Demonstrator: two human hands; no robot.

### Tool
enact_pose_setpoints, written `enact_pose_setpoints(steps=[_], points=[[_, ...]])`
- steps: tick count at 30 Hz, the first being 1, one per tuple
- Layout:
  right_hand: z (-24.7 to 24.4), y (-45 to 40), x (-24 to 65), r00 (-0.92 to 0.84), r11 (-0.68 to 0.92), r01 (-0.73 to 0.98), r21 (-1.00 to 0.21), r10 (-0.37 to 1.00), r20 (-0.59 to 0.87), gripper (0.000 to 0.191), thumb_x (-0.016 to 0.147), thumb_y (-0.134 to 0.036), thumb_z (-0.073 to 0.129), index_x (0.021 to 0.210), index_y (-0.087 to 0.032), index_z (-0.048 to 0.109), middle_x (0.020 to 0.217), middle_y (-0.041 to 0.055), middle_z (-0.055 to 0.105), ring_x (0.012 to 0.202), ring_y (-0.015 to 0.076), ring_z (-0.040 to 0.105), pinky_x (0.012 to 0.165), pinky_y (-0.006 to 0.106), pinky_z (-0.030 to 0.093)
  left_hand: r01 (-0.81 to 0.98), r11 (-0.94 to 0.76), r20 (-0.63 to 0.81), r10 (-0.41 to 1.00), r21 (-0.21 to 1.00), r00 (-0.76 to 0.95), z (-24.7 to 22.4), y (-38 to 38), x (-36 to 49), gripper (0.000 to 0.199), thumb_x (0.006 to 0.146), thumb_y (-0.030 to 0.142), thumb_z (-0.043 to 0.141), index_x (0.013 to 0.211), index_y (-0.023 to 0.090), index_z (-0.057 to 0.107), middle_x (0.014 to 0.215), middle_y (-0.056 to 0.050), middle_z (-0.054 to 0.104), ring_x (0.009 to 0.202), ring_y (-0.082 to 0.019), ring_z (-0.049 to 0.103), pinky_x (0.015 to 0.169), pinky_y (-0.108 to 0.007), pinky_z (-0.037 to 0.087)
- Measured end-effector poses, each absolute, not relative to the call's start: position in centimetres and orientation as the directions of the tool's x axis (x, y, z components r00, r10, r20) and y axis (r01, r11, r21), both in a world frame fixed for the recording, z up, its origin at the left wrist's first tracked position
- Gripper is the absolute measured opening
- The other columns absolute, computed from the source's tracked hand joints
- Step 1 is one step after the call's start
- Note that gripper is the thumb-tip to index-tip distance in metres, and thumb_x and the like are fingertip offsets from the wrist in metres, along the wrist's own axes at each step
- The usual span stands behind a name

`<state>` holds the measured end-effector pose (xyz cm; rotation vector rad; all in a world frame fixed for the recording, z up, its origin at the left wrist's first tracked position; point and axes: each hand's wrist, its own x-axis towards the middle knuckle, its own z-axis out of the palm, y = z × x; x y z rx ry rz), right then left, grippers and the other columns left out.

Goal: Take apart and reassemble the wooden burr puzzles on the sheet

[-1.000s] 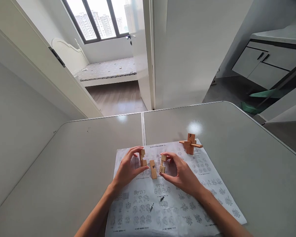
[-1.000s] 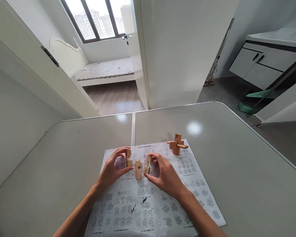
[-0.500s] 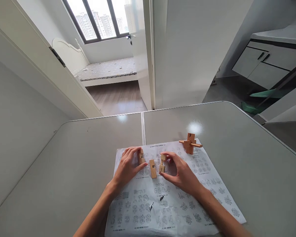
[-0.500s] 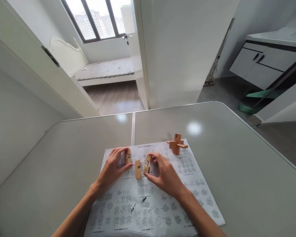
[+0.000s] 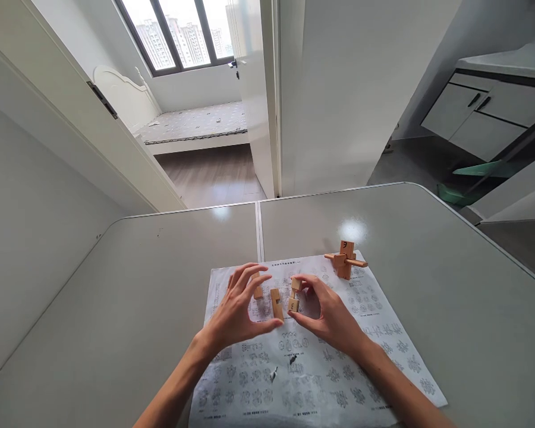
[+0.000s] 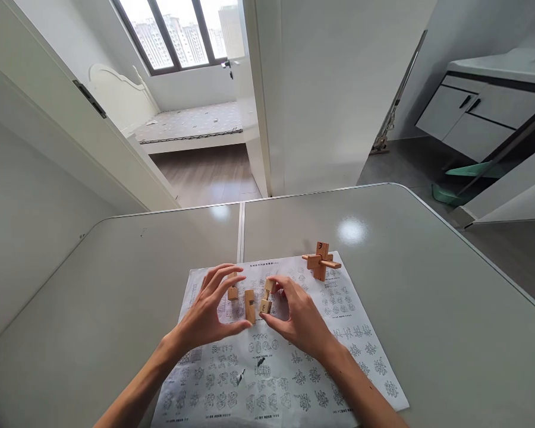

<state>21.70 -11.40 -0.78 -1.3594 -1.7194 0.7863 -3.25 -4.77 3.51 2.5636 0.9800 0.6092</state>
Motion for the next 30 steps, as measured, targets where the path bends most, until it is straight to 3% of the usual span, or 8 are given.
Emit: enact_pose_setpoints(steps=[3,7,10,12,14,19,24,30], points=[[-0.7,-11.4,21.7,-0.107,0.236,0.483,-0.843,0.972,0.211,0.061,0.09,-0.026,0.079,0.143,-0.033,0.049,0.122,0.006,0.07,0.104,0.026,0.068,0.092,0.043,0.061,0.551,-0.727,0.204,0.662,0.41,0.721,3.7,-5.0,-2.7,0.086,0.068,0.057,0.096,0.138,0.025,0.059,0.157,-0.015,0.052,0.152,-0.041,0.038,0.123,-0.059,0.038],[-0.7,-11.4,21.6,-0.097,0.252,0.474,-0.844,0.967,0.234,0.061,0.09,-0.025,0.078,0.143,-0.033,0.05,0.122,0.0051,0.069,0.104,0.0249,0.069,0.092,0.04,0.061,0.557,-0.683,0.206,0.7,0.472,0.684,3.8,-5.0,-2.0,0.058,0.076,0.04,0.094,0.124,0.025,0.066,0.152,-0.013,0.057,0.151,-0.039,0.038,0.122,-0.058,0.037],[-0.7,-11.3,21.6,-0.03,0.269,0.446,-0.854,0.958,0.286,0.059,0.092,-0.032,0.078,0.144,-0.033,0.05,0.119,0.0048,0.069,0.102,0.0246,0.07,0.092,0.04,0.061,0.46,-0.553,0.206,0.765,0.694,0.61,4.4,-5.2,-1.5,0.059,0.078,0.043,0.091,0.128,0.025,0.066,0.138,-0.013,0.065,0.137,-0.036,0.051,0.114,-0.053,0.045],[-0.7,-11.3,21.7,0.055,0.259,0.435,-0.862,0.948,0.312,0.059,0.093,-0.038,0.079,0.144,-0.032,0.051,0.112,0.0041,0.07,0.099,0.0249,0.07,0.09,0.041,0.061,0.296,-0.331,0.111,0.812,0.896,0.573,4.6,-5.4,-1.1,0.06,0.084,0.051,0.086,0.133,0.023,0.066,0.128,-0.014,0.068,0.12,-0.032,0.061,0.102,-0.046,0.051],[-0.5,-11.3,21.7,0.139,0.233,0.438,-0.868,0.937,0.322,0.059,0.092,-0.044,0.08,0.142,-0.03,0.051,0.105,0.0033,0.071,0.094,0.0251,0.07,0.087,0.043,0.061,0.057,-0.053,0.009,0.808,0.997,0.589,4.5,-5.8,-0.6,0.064,0.091,0.062,0.074,0.139,0.02,0.064,0.118,-0.014,0.07,0.107,-0.029,0.065,0.095,-0.043,0.051],[-0.3,-11.3,21.8,0.243,0.216,0.428,-0.878,0.908,0.342,0.057,0.092,-0.048,0.079,0.14,-0.028,0.053,0.1,0.0032,0.07,0.087,0.0244,0.068,0.084,0.044,0.061,-0.341,0.393,-0.103,0.77,0.854,0.629,3.5,-6.9,1.4,0.066,0.097,0.071,0.061,0.132,0.015,0.072,0.112,-0.015,0.071,0.089,-0.022,0.062,0.09,-0.039,0.048],[-0.7,-11.3,22.0,0.288,0.217,0.41,-0.886,0.891,0.352,0.06,0.095,-0.047,0.075,0.146,-0.028,0.05,0.116,0.0082,0.069,0.09,0.0248,0.068,0.088,0.046,0.06,-0.384,0.587,-0.267,0.733,0.713,0.625,3.2,-7.4,3.0,0.065,0.101,0.069,0.055,0.121,0.011,0.077,0.113,-0.017,0.072,0.086,-0.02,0.059,0.086,-0.034,0.047],[-0.5,-11.3,22.1,0.206,0.297,0.51,-0.807,0.869,0.45,0.056,0.098,-0.043,0.072,0.148,-0.029,0.051,0.13,0.0116,0.064,0.096,0.0259,0.066,0.087,0.045,0.061,-0.388,0.725,-0.371,0.648,0.57,0.665,1.9,-7.1,4.2,0.057,0.102,0.065,0.056,0.12,0.015,0.077,0.108,-0.012,0.074,0.085,-0.02,0.066,0.09,-0.035,0.05]])
